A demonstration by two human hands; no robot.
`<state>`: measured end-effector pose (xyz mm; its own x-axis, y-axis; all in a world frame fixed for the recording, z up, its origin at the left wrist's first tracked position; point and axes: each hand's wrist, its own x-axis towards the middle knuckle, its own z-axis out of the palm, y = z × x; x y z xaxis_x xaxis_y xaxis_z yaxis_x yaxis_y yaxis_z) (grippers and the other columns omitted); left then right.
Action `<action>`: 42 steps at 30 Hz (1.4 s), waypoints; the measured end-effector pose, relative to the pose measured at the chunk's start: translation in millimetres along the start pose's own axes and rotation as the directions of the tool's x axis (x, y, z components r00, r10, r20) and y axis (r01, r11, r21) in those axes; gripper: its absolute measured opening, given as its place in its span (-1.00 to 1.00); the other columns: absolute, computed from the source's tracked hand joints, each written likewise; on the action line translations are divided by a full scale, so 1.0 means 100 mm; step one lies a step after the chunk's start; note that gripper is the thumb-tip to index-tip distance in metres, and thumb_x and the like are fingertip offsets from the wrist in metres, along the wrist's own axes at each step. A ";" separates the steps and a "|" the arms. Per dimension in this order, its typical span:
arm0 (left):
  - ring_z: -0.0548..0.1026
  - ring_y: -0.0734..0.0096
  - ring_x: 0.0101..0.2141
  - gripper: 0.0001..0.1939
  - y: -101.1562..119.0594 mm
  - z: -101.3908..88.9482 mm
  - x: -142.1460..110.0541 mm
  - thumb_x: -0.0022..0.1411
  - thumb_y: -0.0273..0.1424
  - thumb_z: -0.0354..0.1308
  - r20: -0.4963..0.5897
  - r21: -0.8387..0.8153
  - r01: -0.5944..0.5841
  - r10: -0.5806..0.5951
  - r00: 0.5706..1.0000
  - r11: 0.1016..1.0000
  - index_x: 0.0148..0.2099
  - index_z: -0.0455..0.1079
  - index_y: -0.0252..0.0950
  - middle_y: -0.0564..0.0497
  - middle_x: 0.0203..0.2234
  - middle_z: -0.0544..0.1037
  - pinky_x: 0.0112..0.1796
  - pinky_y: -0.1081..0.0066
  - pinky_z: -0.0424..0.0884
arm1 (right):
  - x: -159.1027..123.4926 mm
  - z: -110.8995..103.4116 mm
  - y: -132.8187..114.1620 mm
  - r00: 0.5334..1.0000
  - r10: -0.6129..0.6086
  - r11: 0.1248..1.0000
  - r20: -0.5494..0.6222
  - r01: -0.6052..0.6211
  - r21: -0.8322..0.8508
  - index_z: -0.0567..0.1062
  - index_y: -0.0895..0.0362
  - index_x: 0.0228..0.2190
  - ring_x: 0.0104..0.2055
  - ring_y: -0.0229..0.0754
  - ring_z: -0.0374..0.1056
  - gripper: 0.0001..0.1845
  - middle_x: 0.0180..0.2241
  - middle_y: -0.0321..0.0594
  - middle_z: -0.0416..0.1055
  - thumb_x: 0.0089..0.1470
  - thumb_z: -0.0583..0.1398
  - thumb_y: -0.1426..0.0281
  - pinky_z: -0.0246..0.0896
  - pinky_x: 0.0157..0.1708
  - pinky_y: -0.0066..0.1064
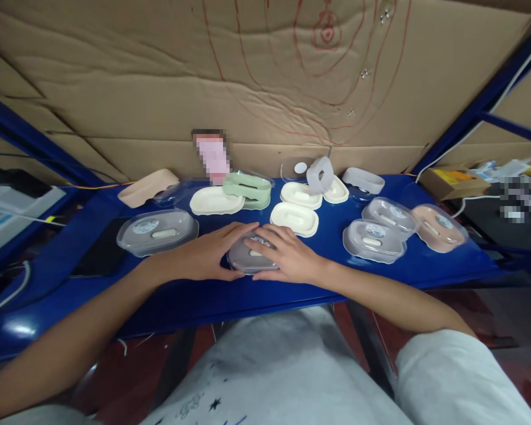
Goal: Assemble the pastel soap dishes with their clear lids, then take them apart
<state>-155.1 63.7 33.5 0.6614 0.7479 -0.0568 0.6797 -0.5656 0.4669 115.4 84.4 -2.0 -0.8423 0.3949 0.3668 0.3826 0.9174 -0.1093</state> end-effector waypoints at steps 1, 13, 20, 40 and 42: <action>0.21 -0.09 0.43 0.15 0.01 -0.02 0.00 0.25 -0.02 0.34 0.006 0.002 0.011 -0.011 1.000 1.000 0.60 -0.29 -0.13 -0.24 0.48 0.15 0.35 0.07 0.23 | 0.00 0.01 -0.01 1.000 0.000 1.000 -0.007 0.000 0.017 0.31 0.18 0.38 0.45 0.23 0.10 -0.18 0.38 0.19 0.25 0.35 0.16 -0.11 0.12 0.37 0.18; 0.45 -0.14 0.30 -0.33 0.08 0.09 -1.47 0.37 0.04 0.17 -0.273 0.033 0.387 -0.364 0.891 0.921 0.44 0.08 0.19 -0.01 0.45 0.24 0.20 -0.11 0.51 | -0.04 -0.22 0.21 0.940 0.334 0.916 -0.072 -0.342 -0.207 0.49 0.19 0.21 0.18 0.25 0.40 -0.49 0.18 0.19 0.48 0.45 0.11 0.13 0.22 0.17 0.14; 0.25 -0.35 0.40 -0.24 0.00 0.19 -2.03 0.37 -0.07 0.09 -0.499 0.102 0.558 -0.442 0.745 0.824 0.50 -0.13 0.41 0.08 0.45 0.20 0.27 -0.41 0.33 | 0.01 -0.24 0.27 0.988 0.154 0.986 0.025 -0.152 -0.073 0.52 0.12 0.18 0.19 0.11 0.44 -0.58 0.16 0.00 0.54 0.50 0.06 0.21 0.32 0.10 -0.02; 0.55 0.15 -0.11 -0.80 0.33 0.42 0.18 0.54 -0.27 0.10 -0.219 0.592 -0.037 0.205 0.954 0.805 -0.04 0.46 -0.27 -0.08 -0.16 0.56 -0.07 0.17 0.36 | 0.30 -0.15 0.77 0.951 0.157 0.975 -0.266 -0.191 -0.110 0.63 0.11 -0.08 0.25 0.15 0.38 -0.74 0.18 0.05 0.49 0.43 0.15 0.30 0.26 0.21 0.08; 0.54 0.19 -0.15 -0.80 0.29 0.43 0.16 0.54 -0.25 0.11 -0.237 0.579 -0.055 0.233 0.943 0.813 -0.09 0.45 -0.26 -0.05 -0.21 0.55 -0.09 0.20 0.34 | 0.21 -0.22 0.73 0.944 0.140 0.978 -0.298 -0.179 -0.108 0.61 0.10 -0.10 0.26 0.14 0.37 -0.76 0.19 0.04 0.47 0.43 0.15 0.29 0.24 0.21 0.07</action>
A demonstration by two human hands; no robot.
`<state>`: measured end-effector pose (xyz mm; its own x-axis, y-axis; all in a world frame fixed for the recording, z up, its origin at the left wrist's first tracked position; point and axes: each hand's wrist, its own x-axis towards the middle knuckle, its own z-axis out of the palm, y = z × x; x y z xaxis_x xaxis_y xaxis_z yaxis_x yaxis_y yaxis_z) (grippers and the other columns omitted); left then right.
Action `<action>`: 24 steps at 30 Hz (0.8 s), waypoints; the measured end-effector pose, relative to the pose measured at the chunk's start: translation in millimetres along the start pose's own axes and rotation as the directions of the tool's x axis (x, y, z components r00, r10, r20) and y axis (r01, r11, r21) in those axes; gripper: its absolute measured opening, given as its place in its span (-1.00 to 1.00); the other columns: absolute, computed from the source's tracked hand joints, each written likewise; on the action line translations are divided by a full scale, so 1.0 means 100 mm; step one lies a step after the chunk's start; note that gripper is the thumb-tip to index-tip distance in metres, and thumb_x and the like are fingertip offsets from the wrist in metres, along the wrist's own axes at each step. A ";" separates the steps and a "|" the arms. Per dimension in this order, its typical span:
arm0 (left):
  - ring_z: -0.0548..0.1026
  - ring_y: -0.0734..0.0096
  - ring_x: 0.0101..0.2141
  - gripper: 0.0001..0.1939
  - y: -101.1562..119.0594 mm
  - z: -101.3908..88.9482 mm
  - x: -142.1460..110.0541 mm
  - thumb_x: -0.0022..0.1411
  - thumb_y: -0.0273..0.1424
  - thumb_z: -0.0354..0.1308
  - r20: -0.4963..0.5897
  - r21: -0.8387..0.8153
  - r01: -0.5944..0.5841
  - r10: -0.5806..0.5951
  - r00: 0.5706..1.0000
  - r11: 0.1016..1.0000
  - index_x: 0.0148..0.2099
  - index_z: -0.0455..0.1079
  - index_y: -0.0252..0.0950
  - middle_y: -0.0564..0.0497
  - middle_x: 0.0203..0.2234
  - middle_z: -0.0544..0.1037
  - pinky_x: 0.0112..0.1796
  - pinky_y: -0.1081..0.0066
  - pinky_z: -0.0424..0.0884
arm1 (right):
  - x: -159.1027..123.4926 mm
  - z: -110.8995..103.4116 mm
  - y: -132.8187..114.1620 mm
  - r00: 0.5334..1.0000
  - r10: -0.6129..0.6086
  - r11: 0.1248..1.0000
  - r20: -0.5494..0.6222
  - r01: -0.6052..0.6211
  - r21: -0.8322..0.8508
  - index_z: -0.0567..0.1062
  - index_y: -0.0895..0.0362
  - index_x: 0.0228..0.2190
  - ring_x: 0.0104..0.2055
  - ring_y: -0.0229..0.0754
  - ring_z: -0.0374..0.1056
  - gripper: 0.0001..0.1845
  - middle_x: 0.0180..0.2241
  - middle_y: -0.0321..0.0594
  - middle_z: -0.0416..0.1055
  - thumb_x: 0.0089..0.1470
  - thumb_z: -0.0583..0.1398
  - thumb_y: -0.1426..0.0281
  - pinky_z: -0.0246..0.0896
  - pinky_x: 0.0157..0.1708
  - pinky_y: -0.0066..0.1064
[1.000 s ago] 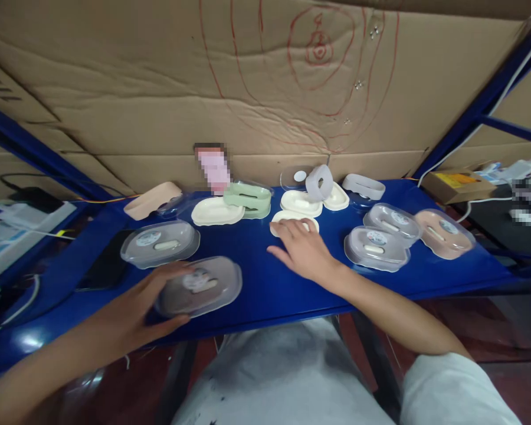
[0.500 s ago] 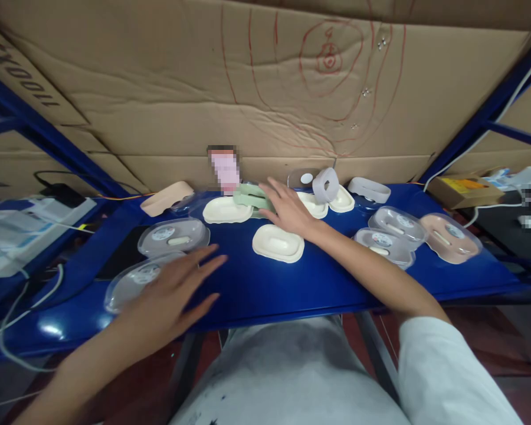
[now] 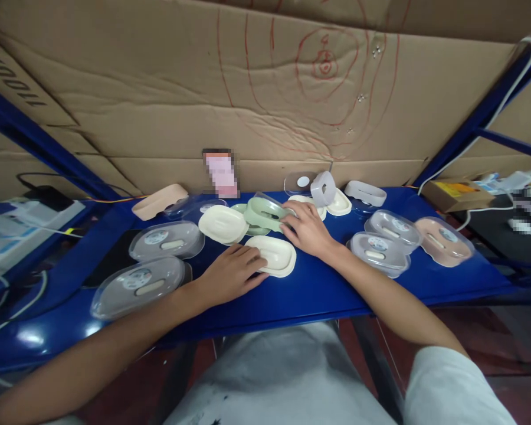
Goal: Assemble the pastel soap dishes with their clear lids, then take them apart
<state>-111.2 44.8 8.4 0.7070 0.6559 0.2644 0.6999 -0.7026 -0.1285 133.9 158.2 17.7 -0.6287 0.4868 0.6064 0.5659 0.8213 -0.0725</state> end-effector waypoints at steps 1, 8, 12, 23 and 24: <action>0.53 0.20 -0.16 -0.79 -0.01 0.01 0.00 0.54 -0.25 0.11 -0.011 -0.009 -0.014 0.014 1.000 1.000 -0.11 0.45 -0.26 -0.05 -0.21 0.55 -0.10 0.20 0.33 | -0.01 -0.03 -0.01 1.000 -0.002 1.000 -0.027 0.003 0.006 0.59 0.09 -0.11 0.27 0.14 0.35 -0.77 0.19 0.05 0.46 0.42 0.15 0.28 0.23 0.21 0.06; 0.51 0.26 -0.20 -0.85 0.08 0.00 0.00 0.51 -0.30 0.15 -0.026 -0.092 -0.280 0.278 0.960 0.956 -0.06 0.47 -0.26 -0.02 -0.21 0.55 -0.13 0.24 0.30 | 0.07 -0.18 -0.09 0.999 0.011 0.999 -0.043 -0.012 -0.044 0.52 0.09 -0.16 0.21 0.13 0.38 -0.79 0.11 0.04 0.49 0.44 0.11 0.28 0.11 0.24 0.06; 0.50 0.28 -0.22 -0.84 0.14 -0.01 -0.02 0.52 -0.30 0.13 -0.031 -0.084 -0.311 0.310 0.950 0.947 -0.09 0.45 -0.27 0.00 -0.24 0.54 -0.12 0.24 0.33 | 0.09 -0.27 -0.13 1.000 -0.025 0.999 0.014 0.025 -0.038 0.48 0.09 -0.15 0.08 0.06 0.47 -0.78 0.00 -0.01 0.57 0.47 0.07 0.31 0.13 0.22 0.02; 0.46 0.04 0.06 -0.80 0.09 -0.11 -0.04 0.45 -0.34 0.21 -0.274 0.106 -0.106 0.132 0.953 0.989 0.08 0.39 -0.21 -0.15 0.05 0.53 0.13 0.05 0.31 | -0.06 -0.63 -0.48 0.852 -0.235 0.956 0.468 0.117 0.267 0.47 0.08 0.20 0.01 -0.03 0.53 -0.64 0.03 -0.06 0.60 0.46 0.13 0.34 0.33 0.05 -0.11; 0.47 0.05 0.06 -0.78 0.07 -0.10 -0.03 0.45 -0.32 0.21 -0.245 0.093 -0.100 0.120 0.962 0.991 0.08 0.39 -0.23 -0.15 0.03 0.54 0.11 0.06 0.33 | -0.09 -0.62 -0.50 0.827 -0.261 0.948 0.498 0.121 0.295 0.50 0.06 0.19 0.00 -0.04 0.53 -0.65 0.00 -0.09 0.60 0.45 0.15 0.35 0.34 0.06 -0.10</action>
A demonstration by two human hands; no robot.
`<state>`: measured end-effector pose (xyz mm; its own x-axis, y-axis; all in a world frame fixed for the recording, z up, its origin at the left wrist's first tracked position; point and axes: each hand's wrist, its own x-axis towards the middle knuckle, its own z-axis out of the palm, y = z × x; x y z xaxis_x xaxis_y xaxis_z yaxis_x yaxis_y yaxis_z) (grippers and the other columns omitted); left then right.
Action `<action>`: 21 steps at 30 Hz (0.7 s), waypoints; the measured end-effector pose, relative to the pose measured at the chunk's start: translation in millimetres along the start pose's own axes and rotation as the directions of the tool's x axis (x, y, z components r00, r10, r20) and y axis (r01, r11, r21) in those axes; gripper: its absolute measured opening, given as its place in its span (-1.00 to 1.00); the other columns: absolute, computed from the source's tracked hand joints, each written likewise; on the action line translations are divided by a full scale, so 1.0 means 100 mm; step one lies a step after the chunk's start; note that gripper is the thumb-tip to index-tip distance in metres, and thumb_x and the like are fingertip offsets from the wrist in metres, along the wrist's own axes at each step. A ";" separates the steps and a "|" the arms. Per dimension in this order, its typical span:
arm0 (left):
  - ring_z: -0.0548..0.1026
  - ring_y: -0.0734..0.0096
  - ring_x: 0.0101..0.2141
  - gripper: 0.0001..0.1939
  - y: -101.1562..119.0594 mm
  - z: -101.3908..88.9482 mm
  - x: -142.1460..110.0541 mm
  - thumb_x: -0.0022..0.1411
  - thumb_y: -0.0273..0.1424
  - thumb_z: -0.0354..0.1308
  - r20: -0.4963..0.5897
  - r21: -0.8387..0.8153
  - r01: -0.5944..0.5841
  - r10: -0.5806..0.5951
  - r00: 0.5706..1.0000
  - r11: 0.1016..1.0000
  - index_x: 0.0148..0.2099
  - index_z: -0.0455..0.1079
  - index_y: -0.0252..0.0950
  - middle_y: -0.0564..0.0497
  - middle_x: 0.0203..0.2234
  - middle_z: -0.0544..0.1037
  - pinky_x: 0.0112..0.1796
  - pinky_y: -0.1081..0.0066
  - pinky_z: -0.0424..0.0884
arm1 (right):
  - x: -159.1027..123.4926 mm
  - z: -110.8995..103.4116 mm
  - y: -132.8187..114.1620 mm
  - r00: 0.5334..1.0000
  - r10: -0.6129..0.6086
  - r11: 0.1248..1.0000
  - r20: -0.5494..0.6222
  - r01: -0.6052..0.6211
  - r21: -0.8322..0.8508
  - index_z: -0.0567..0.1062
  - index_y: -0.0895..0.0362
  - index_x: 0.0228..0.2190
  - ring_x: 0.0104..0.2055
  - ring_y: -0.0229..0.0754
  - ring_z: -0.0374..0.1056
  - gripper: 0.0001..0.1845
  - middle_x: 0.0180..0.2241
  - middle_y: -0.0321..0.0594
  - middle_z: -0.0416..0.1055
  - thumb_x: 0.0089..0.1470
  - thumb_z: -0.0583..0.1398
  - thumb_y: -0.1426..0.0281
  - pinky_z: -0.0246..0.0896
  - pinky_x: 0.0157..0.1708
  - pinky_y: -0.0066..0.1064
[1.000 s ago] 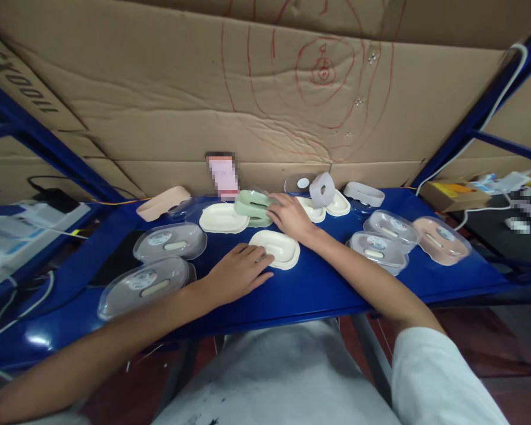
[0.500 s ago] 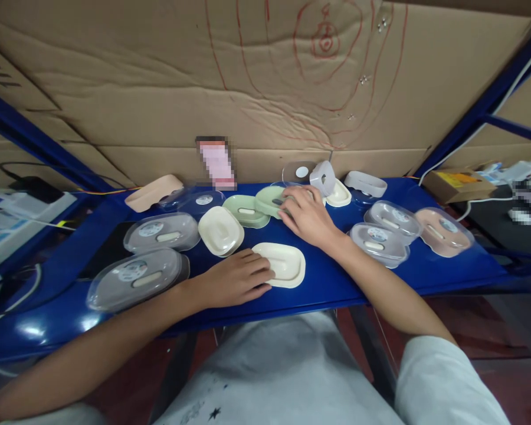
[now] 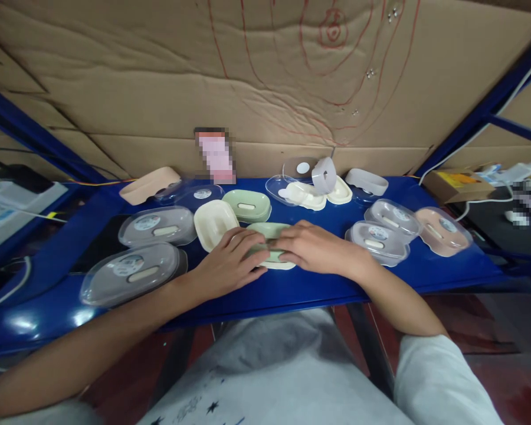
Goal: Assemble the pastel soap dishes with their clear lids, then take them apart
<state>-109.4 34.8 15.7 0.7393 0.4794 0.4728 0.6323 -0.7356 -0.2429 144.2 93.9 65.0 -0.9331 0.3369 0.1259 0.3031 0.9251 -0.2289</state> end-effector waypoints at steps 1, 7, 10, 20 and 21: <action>0.48 0.06 0.03 -0.78 -0.01 0.02 0.00 0.45 -0.30 0.21 0.040 -0.019 0.007 -0.006 0.999 1.000 0.07 0.39 -0.26 -0.15 0.00 0.55 0.09 0.08 0.35 | 0.00 0.04 -0.03 0.999 -0.015 1.000 0.032 0.015 0.009 0.52 0.05 0.16 -0.01 -0.03 0.53 -0.67 -0.03 -0.10 0.61 0.44 0.17 0.35 0.34 0.06 -0.09; 0.52 0.10 -0.07 -0.75 -0.09 0.12 -0.02 0.48 -0.21 0.17 0.153 -0.104 0.045 -0.029 0.988 0.993 -0.03 0.41 -0.32 -0.15 -0.09 0.58 0.01 0.14 0.37 | 0.09 0.23 -0.09 0.999 0.000 0.999 0.045 0.002 -0.039 0.55 0.17 0.01 0.04 0.04 0.48 -0.70 -0.05 -0.02 0.58 0.27 0.35 0.37 0.36 0.06 -0.08; 0.52 0.10 -0.06 -0.76 -0.08 0.09 -0.02 0.48 -0.24 0.17 0.173 -0.113 0.020 -0.001 0.985 0.993 0.01 0.43 -0.33 -0.14 -0.08 0.58 0.02 0.13 0.34 | 0.14 0.23 0.05 0.999 -0.027 0.999 -0.036 0.028 0.034 0.60 0.10 -0.06 0.03 -0.03 0.50 -0.78 -0.06 -0.10 0.59 0.40 0.23 0.25 0.35 0.07 -0.14; 0.56 0.16 -0.09 -0.76 -0.02 0.01 0.00 0.50 -0.31 0.13 0.157 -0.184 -0.024 0.054 0.986 0.983 0.11 0.46 -0.27 -0.11 -0.06 0.60 -0.04 0.16 0.38 | 0.19 0.25 0.73 0.734 0.520 0.854 -0.437 -0.465 0.234 0.60 0.15 -0.14 -0.02 0.07 0.56 -0.81 -0.12 -0.03 0.65 0.35 0.19 0.37 0.32 0.17 0.05; 0.55 0.13 -0.06 -0.74 -0.03 0.02 -0.01 0.48 -0.31 0.16 0.139 -0.180 -0.009 0.034 0.990 0.984 0.14 0.45 -0.26 -0.14 -0.01 0.58 -0.03 0.16 0.40 | 0.18 0.22 0.71 0.706 0.541 0.836 -0.457 -0.389 0.388 0.58 0.12 -0.14 -0.07 0.02 0.57 -0.80 -0.15 -0.08 0.64 0.36 0.19 0.30 0.41 0.07 -0.04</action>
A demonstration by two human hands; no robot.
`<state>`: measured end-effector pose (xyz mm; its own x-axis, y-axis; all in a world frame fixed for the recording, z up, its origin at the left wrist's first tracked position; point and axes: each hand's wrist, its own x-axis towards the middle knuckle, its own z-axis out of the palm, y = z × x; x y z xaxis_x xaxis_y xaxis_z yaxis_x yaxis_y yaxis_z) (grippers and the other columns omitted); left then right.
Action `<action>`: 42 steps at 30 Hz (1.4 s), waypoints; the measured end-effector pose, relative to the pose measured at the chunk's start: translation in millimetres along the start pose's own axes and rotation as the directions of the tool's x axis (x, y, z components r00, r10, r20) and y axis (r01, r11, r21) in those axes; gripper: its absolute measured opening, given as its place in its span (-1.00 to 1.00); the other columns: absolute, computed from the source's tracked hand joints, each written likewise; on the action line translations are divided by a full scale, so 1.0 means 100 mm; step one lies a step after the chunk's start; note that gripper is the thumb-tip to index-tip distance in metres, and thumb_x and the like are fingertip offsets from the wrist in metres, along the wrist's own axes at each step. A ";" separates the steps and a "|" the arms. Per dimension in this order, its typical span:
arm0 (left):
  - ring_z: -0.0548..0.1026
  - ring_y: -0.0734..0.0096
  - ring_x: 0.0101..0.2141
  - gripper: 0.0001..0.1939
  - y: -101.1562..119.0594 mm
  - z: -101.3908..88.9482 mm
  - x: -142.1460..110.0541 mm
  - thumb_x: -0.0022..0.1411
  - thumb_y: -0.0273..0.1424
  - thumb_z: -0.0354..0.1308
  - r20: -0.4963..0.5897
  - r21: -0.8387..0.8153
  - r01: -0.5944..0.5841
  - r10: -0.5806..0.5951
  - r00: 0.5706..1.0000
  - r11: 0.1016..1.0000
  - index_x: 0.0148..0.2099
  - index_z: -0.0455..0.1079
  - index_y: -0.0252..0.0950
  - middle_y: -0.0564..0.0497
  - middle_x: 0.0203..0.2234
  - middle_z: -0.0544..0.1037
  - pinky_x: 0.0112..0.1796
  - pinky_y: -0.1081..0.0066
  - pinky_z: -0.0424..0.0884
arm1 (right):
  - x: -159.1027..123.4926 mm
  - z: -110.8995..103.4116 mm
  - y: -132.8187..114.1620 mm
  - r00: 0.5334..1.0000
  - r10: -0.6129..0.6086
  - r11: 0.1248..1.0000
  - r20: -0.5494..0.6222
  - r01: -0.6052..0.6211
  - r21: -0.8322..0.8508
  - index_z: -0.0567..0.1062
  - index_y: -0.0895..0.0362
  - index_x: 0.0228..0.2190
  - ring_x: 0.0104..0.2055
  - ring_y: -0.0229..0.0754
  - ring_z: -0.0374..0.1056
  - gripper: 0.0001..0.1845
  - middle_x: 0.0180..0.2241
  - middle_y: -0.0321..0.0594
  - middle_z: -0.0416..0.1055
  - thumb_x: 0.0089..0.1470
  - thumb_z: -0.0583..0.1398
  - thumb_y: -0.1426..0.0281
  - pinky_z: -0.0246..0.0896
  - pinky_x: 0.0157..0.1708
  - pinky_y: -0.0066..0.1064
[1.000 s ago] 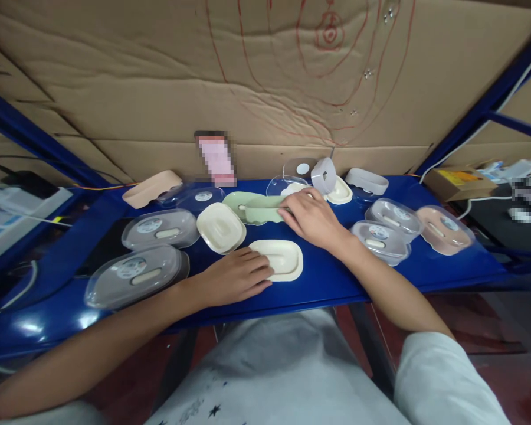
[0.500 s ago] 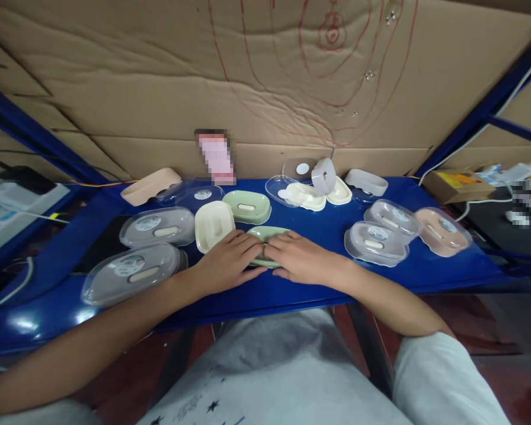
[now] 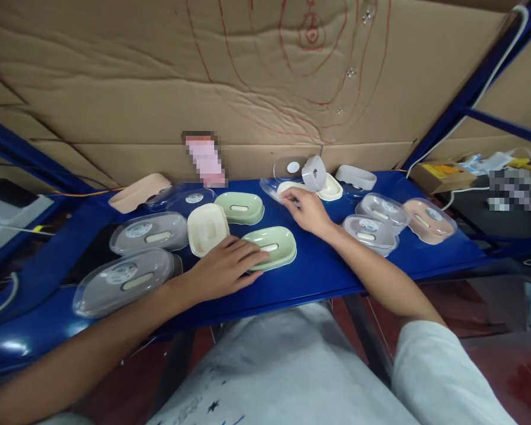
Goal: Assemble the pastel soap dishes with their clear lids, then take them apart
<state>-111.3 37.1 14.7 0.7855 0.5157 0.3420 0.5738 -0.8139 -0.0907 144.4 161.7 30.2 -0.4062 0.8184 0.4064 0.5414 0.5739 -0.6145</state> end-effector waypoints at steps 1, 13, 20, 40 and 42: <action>0.54 0.09 0.00 -0.70 -0.01 0.00 0.00 0.47 -0.32 0.18 -0.038 0.004 0.015 -0.014 0.999 1.000 0.18 0.43 -0.25 -0.18 0.06 0.55 0.00 0.14 0.41 | -0.01 -0.03 -0.04 0.999 0.030 0.984 -0.016 -0.027 0.174 0.55 0.10 -0.11 -0.10 -0.02 0.57 -0.76 -0.18 -0.12 0.62 0.38 0.18 0.23 0.46 -0.04 -0.13; 0.27 -0.18 0.37 -0.41 -0.01 0.10 0.00 0.47 -0.25 0.17 -0.070 -0.008 0.171 -0.172 0.983 0.985 0.42 0.21 -0.33 -0.41 0.40 0.25 0.28 -0.14 0.25 | -0.24 0.04 -0.27 0.973 -0.005 0.947 0.231 0.079 -0.312 0.55 0.08 -0.01 0.03 0.01 0.55 -0.69 -0.03 -0.09 0.61 0.44 0.03 0.41 0.42 -0.02 -0.17; 0.38 -0.13 0.25 -0.47 -0.01 0.08 0.00 0.52 -0.22 0.07 -0.042 0.040 0.142 -0.140 0.989 0.989 0.43 0.24 -0.27 -0.28 0.34 0.38 0.16 -0.05 0.31 | -0.24 0.02 -0.30 0.963 0.017 0.920 0.268 0.090 -0.381 0.56 0.05 0.09 0.01 0.04 0.60 -0.64 0.02 -0.14 0.65 0.49 0.02 0.34 0.42 -0.06 -0.21; 0.25 -0.08 0.39 -0.52 0.10 -0.23 -0.02 0.43 -0.26 0.27 -0.103 -0.131 0.235 -0.249 0.963 0.963 0.33 0.35 -0.19 -0.25 0.38 0.28 0.34 -0.11 0.31 | -0.19 0.03 -0.33 0.991 0.091 0.939 0.102 -0.051 -0.340 0.56 0.04 0.08 -0.02 0.09 0.60 -0.54 -0.02 -0.12 0.66 0.51 -0.03 0.12 0.43 -0.11 -0.18; 0.25 -0.04 0.40 -0.52 -0.03 -0.53 -0.17 0.46 -0.27 0.23 -0.148 -0.092 0.266 -0.277 0.949 0.960 0.35 0.30 -0.16 -0.21 0.39 0.27 0.36 -0.08 0.29 | -0.16 0.05 -0.26 0.998 0.041 0.953 0.040 -0.027 -0.302 0.54 0.06 0.11 0.05 0.11 0.57 -0.55 0.06 -0.09 0.62 0.51 -0.03 0.16 0.45 -0.02 -0.11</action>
<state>-138.5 16.2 58.4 0.5524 0.6753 0.4887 0.7380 -0.6688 0.0900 133.5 133.3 36.7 -0.4131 0.8393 0.3534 0.7493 0.5338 -0.3919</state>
